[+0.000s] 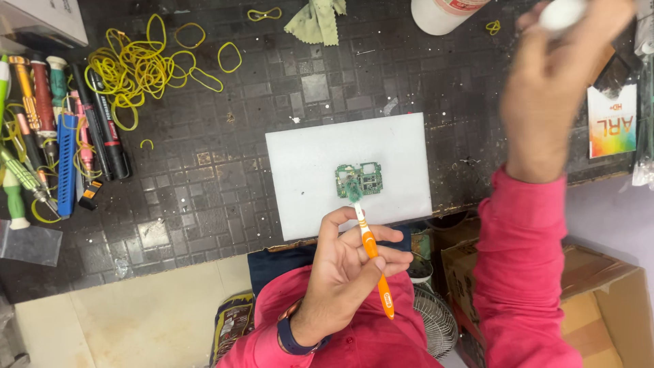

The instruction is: The person cleans a small green circuit board using a toothbrush and a liquid cleaner. They apply the liquid to the brush, scrub the board, and then wipe it with a cloth.

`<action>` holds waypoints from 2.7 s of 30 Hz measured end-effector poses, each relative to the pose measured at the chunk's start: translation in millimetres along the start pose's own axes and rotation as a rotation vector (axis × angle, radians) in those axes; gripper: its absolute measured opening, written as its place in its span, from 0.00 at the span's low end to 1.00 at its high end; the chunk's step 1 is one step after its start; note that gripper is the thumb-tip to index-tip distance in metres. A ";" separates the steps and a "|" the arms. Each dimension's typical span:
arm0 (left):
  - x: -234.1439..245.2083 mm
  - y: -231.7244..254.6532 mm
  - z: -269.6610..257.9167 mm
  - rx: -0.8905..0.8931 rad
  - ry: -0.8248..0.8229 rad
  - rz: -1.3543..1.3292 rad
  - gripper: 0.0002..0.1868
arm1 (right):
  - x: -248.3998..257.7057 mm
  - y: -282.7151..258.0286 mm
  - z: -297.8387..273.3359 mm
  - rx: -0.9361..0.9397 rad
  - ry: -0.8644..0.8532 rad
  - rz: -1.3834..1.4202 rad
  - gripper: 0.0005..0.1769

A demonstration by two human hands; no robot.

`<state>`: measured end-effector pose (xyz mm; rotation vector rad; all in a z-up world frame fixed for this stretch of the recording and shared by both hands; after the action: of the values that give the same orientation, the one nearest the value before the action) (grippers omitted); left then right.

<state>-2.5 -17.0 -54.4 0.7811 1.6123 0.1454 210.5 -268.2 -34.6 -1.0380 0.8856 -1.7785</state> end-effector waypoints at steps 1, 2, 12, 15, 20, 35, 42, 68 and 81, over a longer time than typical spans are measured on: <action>0.1 0.4 0.8 0.000 0.002 0.009 0.32 | 9.0 -3.0 3.7 0.023 0.018 -0.090 0.19; -0.3 0.4 1.2 -0.005 0.003 0.008 0.32 | 14.5 -2.6 10.1 0.086 0.001 -0.325 0.15; -3.6 -6.2 -0.1 -0.023 -0.018 -0.027 0.32 | 24.1 51.3 63.4 0.051 -0.058 -0.842 0.14; -1.7 -6.5 -0.2 -0.029 -0.010 -0.042 0.32 | 19.0 54.2 67.5 0.037 -0.070 -0.835 0.15; -0.8 -5.1 -0.8 -0.026 0.017 -0.016 0.32 | 14.0 65.8 71.0 0.001 -0.063 -0.823 0.17; -3.0 -1.6 1.5 -0.103 0.047 0.019 0.28 | -7.6 26.6 10.2 0.092 0.131 -0.501 0.25; -9.9 -5.4 3.7 -0.133 0.044 0.020 0.25 | -39.4 -88.7 -162.3 -0.027 -0.019 0.055 0.29; 13.7 80.2 48.9 -0.445 0.056 1.765 0.22 | -30.6 -90.5 -230.3 -0.464 -0.417 -0.313 0.08; 21.5 73.8 45.1 -0.505 0.069 1.790 0.19 | -39.1 -113.1 -226.5 -0.457 -0.320 -0.466 0.18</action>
<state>68.4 36.0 -44.2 1.5533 0.4145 1.7416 -20.5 -157.6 -37.6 -1.8943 0.9158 -1.7334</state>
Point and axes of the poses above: each hand's wrist, its own z-axis towards the middle knuckle, its own x-axis out of the back of the hand, y = z × x, the point moved 1 cm from there along z, towards the middle knuckle, and after that the axes turned 2 degrees about -x, right-handed, at the moved point
